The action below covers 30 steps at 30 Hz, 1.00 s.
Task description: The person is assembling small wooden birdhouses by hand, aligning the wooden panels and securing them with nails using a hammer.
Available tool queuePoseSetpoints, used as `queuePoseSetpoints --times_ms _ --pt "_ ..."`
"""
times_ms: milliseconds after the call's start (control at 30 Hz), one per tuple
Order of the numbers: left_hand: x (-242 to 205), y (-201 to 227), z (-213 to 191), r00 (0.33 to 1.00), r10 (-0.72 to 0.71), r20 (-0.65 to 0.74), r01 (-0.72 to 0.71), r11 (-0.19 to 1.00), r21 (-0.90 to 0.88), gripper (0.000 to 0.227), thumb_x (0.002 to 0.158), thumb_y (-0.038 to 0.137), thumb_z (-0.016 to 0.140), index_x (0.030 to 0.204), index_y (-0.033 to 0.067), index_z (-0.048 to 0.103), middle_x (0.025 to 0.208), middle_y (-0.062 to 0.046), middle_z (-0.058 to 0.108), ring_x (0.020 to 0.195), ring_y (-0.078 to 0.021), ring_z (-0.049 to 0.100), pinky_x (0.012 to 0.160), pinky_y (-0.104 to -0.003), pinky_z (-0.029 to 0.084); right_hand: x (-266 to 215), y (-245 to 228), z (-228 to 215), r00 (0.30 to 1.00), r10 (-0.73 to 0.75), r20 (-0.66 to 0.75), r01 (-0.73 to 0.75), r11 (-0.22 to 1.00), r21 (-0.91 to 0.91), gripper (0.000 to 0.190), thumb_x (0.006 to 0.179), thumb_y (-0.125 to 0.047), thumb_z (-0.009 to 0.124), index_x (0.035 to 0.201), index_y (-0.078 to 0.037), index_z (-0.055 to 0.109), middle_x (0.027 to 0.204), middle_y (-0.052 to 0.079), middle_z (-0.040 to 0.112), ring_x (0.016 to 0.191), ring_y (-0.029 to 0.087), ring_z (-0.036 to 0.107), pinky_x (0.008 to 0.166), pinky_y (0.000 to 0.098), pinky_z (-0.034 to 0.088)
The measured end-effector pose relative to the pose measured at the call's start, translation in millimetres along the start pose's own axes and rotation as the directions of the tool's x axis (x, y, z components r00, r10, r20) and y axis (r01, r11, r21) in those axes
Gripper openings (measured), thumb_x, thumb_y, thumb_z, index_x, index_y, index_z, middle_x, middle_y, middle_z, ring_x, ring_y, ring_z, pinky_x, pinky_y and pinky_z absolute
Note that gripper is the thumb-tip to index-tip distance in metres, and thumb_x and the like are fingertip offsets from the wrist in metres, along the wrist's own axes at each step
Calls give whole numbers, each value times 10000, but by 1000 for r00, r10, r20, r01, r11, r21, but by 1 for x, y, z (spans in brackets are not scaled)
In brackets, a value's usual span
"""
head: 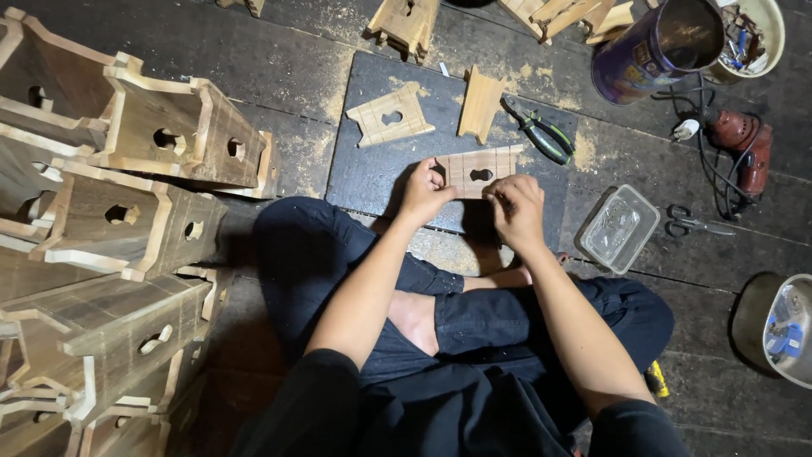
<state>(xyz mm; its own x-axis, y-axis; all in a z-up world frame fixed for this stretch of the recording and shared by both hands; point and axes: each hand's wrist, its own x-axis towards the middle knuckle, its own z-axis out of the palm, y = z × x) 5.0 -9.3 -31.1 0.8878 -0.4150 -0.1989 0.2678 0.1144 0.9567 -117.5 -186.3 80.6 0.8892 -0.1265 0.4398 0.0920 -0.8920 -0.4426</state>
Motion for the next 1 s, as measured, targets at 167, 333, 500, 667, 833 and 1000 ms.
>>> queuePoseSetpoints --times_ms 167,333,500,667,833,1000 --pt "2 -2 -1 1000 2 1 -2 1000 27 785 695 85 915 1381 -39 554 785 -117 655 673 -173 713 602 -295 601 1 3 4 999 -41 30 41 999 -15 135 880 -89 843 907 -130 717 943 41 670 1033 330 648 832 447 486" --pt "1 0 0 1000 0 2 0 999 36 778 702 92 910 1386 -29 561 793 -118 666 676 -173 717 608 -292 605 5 -4 3 994 -101 38 104 992 -76 134 878 -88 820 912 -160 713 955 14 665 1023 304 656 809 427 499" --pt "2 -5 5 1000 8 -6 -8 998 54 810 729 112 913 1422 -58 528 826 -144 660 713 -200 711 639 -310 606 10 -7 8 972 -209 109 234 913 -333 108 890 -190 765 936 -247 686 943 -61 638 997 203 654 821 389 474" --pt "-25 45 15 999 -40 -6 40 999 37 997 733 184 964 1512 -81 401 1135 -333 582 1030 -376 664 877 -437 591 16 -1 8 967 -200 159 247 892 -378 65 907 -215 700 951 -261 683 936 -65 638 982 195 659 799 391 491" --pt "-34 68 17 980 -194 34 194 981 4 1105 825 175 915 1629 -20 183 1441 -512 430 1340 -550 546 1100 -533 526 16 -1 10 961 -176 212 250 881 -402 118 908 -203 637 992 -259 698 934 -63 631 996 191 639 826 405 493" --pt "-35 64 26 987 -159 15 159 984 -77 1076 849 114 885 1628 -36 158 1408 -528 459 1320 -560 555 1070 -541 534 23 2 12 959 -186 215 267 848 -459 44 852 -246 625 886 -263 649 881 -64 590 966 180 620 817 413 482"
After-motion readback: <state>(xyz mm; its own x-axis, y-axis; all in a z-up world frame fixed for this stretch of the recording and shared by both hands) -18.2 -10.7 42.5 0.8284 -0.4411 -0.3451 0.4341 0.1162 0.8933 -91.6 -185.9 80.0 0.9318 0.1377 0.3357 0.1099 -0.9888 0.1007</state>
